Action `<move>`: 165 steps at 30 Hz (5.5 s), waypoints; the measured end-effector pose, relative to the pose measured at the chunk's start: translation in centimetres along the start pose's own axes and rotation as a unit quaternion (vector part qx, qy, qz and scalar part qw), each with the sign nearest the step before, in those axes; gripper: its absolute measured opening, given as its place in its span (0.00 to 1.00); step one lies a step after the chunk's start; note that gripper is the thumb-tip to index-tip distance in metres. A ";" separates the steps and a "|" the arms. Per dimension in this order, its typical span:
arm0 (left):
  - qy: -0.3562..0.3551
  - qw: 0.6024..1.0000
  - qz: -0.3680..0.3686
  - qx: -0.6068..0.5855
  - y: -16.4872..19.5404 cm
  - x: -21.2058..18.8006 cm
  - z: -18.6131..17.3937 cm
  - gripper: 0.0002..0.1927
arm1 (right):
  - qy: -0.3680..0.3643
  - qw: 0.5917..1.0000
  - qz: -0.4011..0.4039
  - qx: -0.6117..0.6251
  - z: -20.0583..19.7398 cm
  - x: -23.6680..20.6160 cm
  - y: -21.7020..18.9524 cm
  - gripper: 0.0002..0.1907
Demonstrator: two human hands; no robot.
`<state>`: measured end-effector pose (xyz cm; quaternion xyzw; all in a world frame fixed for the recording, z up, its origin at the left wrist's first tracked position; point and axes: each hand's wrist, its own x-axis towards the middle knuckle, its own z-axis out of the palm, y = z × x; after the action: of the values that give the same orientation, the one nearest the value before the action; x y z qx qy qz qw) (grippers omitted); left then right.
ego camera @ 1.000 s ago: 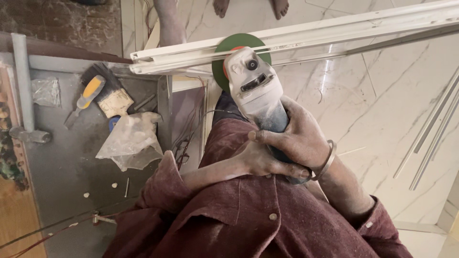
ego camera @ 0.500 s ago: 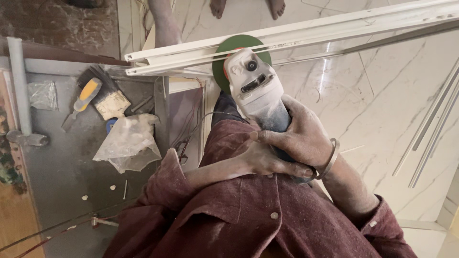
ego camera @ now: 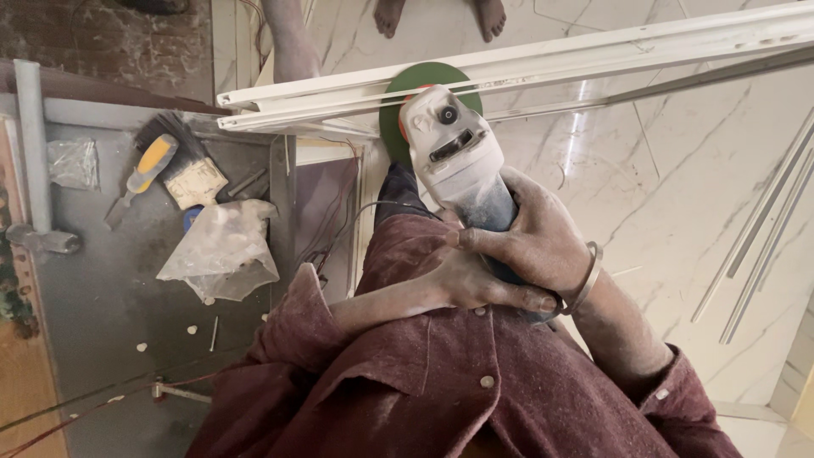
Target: The person uses an angle grinder to smooth the edges of a white metal frame held by another person. The grinder is moved along the frame's length while the assistant stabilizes it. The person finishes by placing the grinder on a nearby workbench.
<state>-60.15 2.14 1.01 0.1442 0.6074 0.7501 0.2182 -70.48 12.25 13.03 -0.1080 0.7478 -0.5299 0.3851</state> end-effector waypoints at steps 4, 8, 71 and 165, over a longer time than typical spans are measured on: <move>-0.002 1.000 0.000 0.013 -0.4 0.0 0.0 0.20 | 0.000 1.000 0.005 0.008 0.1 0.0 0.4 0.26; -0.005 1.000 0.016 0.026 -0.7 0.0 0.2 0.20 | -0.016 0.998 -0.024 0.062 0.2 0.1 0.9 0.29; -0.027 0.996 -0.073 -0.044 -2.6 1.7 0.5 0.44 | 0.015 0.998 -0.027 0.058 -0.5 -0.1 3.9 0.27; -0.018 0.995 -0.041 -0.087 -4.5 3.5 1.1 0.36 | 0.027 0.998 -0.046 -0.014 -2.0 0.6 7.8 0.26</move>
<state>-61.99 5.60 -3.32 0.1131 0.5414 0.7878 0.2709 -70.34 16.62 6.18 -0.1335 0.7592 -0.5397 0.3384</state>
